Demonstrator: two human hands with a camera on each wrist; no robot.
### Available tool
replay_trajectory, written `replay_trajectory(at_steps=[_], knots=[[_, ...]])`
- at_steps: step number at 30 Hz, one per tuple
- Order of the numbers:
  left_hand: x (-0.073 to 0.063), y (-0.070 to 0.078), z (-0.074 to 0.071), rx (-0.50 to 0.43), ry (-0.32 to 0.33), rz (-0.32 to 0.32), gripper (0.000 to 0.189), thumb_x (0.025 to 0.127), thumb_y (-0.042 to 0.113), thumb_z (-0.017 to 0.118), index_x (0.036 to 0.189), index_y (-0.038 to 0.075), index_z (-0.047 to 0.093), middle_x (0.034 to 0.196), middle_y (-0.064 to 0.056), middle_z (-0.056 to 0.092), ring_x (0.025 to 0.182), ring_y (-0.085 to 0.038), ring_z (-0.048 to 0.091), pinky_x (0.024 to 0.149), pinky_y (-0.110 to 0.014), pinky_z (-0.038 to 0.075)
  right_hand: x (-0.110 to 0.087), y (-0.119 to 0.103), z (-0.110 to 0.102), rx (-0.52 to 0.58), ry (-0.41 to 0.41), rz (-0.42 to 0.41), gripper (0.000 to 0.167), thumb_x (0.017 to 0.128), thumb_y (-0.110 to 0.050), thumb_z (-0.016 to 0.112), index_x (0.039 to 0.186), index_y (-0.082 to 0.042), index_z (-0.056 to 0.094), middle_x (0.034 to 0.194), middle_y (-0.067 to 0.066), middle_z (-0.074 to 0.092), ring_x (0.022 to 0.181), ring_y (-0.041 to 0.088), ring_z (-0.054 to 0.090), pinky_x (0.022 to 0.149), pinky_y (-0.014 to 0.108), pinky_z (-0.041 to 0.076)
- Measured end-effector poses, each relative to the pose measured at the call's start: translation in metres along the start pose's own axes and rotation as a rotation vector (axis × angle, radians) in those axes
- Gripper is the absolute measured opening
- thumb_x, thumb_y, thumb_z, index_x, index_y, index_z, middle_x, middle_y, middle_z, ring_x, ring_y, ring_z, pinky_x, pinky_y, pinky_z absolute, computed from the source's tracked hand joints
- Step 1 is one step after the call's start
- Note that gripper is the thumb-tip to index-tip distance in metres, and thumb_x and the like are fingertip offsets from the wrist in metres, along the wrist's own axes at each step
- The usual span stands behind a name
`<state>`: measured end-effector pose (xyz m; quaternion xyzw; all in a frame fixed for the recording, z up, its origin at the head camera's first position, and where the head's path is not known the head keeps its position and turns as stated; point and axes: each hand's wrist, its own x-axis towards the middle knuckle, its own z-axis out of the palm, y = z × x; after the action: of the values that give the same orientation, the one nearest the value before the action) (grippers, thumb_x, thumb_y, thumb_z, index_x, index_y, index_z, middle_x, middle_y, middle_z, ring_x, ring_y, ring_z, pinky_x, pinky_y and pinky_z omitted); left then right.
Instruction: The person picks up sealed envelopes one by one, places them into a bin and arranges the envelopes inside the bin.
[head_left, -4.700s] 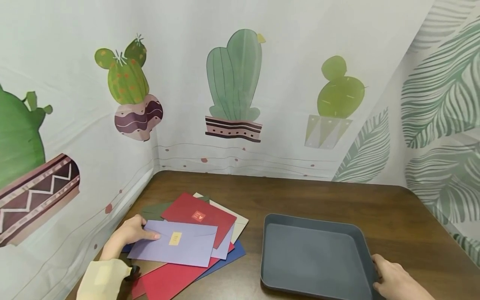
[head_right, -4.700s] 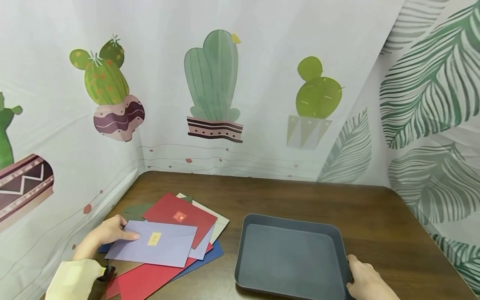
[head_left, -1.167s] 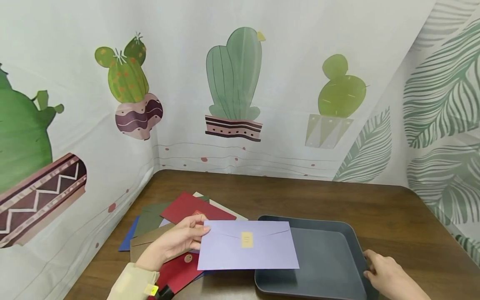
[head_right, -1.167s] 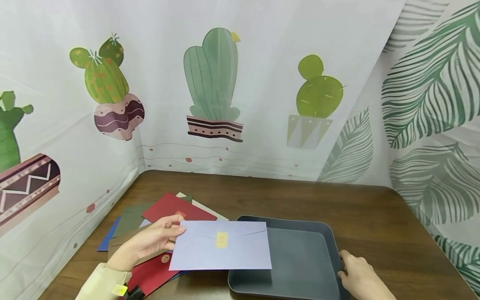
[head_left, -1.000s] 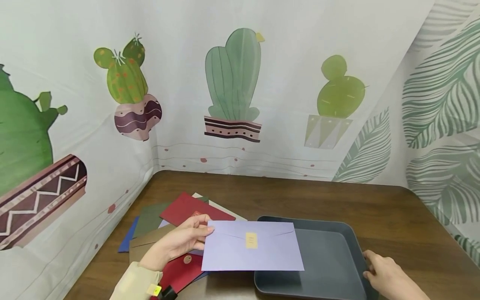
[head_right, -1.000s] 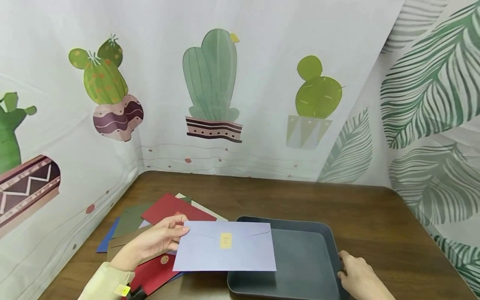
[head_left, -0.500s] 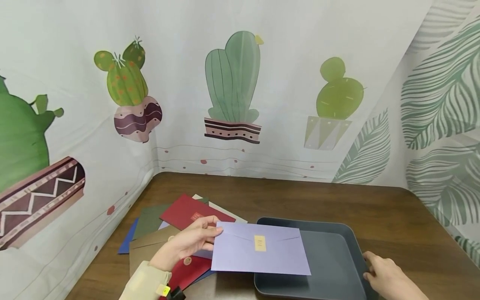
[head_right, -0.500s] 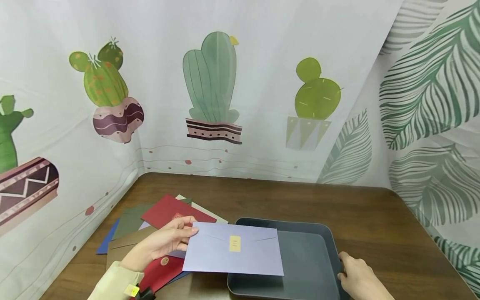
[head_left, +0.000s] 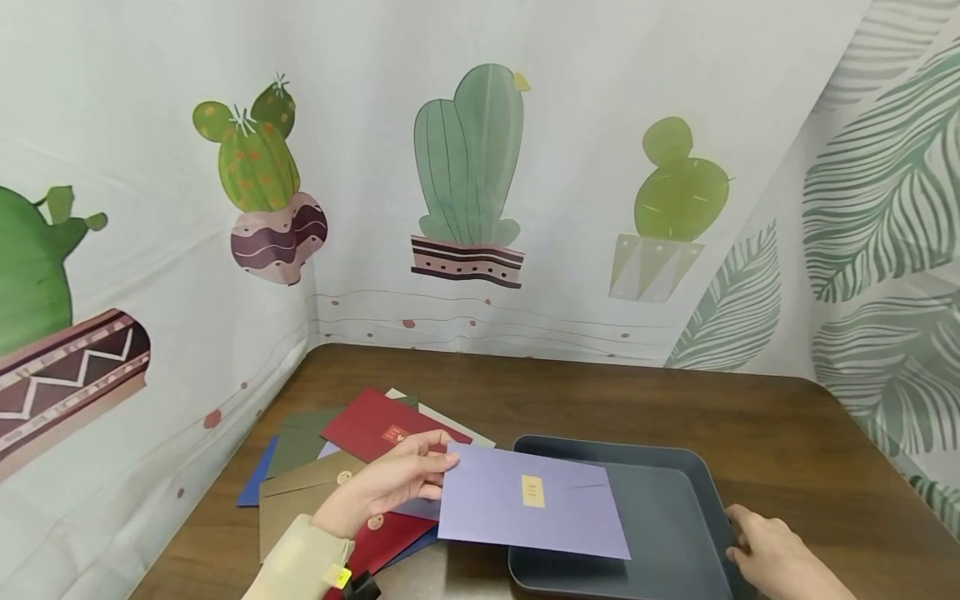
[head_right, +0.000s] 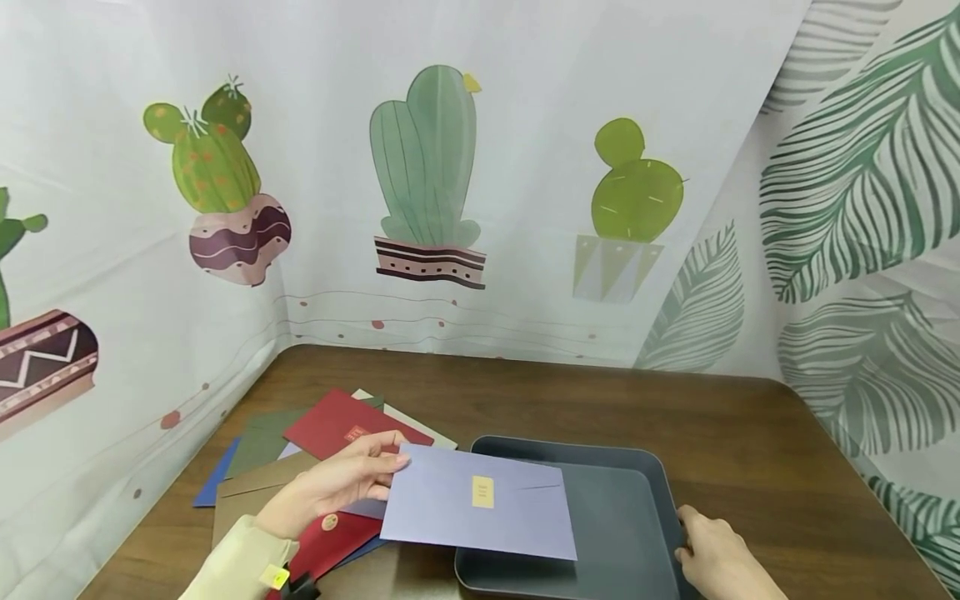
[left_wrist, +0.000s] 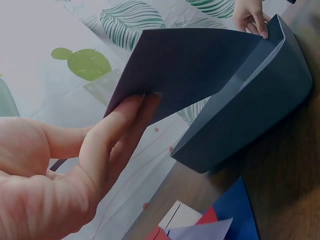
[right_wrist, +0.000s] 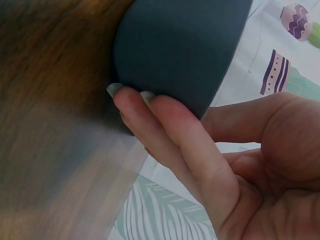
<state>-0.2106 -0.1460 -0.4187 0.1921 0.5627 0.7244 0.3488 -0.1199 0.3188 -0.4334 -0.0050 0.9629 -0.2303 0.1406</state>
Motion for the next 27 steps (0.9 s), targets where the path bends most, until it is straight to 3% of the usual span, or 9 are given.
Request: replay_trajectory(at_steps=[11,18,27], knots=[[0.014,-0.004,0.012,0.011,0.072,-0.017,0.006,0.103,0.012,0.045,0.105,0.007,0.043,0.094,-0.001,0.066,0.084,-0.014,0.07,0.077,-0.03,0.058,-0.001,-0.001,0.001,-0.02,0.015,-0.004,0.037,0.083,-0.002,0.069,0.113,0.01,0.053,0.079,0.003,0.064,0.071,0.017,0.06,0.061,0.037,0.05],[0.02,-0.007,0.018,-0.018,0.092,-0.019,0.004,0.102,0.01,0.044,0.099,0.008,0.043,0.09,-0.002,0.065,0.08,-0.014,0.07,0.075,-0.028,0.059,0.0,-0.001,0.0,-0.019,-0.006,0.003,0.04,0.084,-0.003,0.069,0.116,0.013,0.051,0.081,0.004,0.064,0.073,0.019,0.061,0.061,0.037,0.05],[0.031,-0.009,0.025,0.024,0.097,-0.038,0.009,0.102,0.011,0.046,0.099,0.003,0.046,0.089,-0.002,0.066,0.08,-0.013,0.07,0.075,-0.027,0.058,0.0,-0.002,-0.001,-0.047,0.012,-0.02,0.041,0.083,-0.004,0.07,0.115,0.014,0.051,0.085,0.008,0.067,0.079,0.025,0.065,0.063,0.04,0.052]])
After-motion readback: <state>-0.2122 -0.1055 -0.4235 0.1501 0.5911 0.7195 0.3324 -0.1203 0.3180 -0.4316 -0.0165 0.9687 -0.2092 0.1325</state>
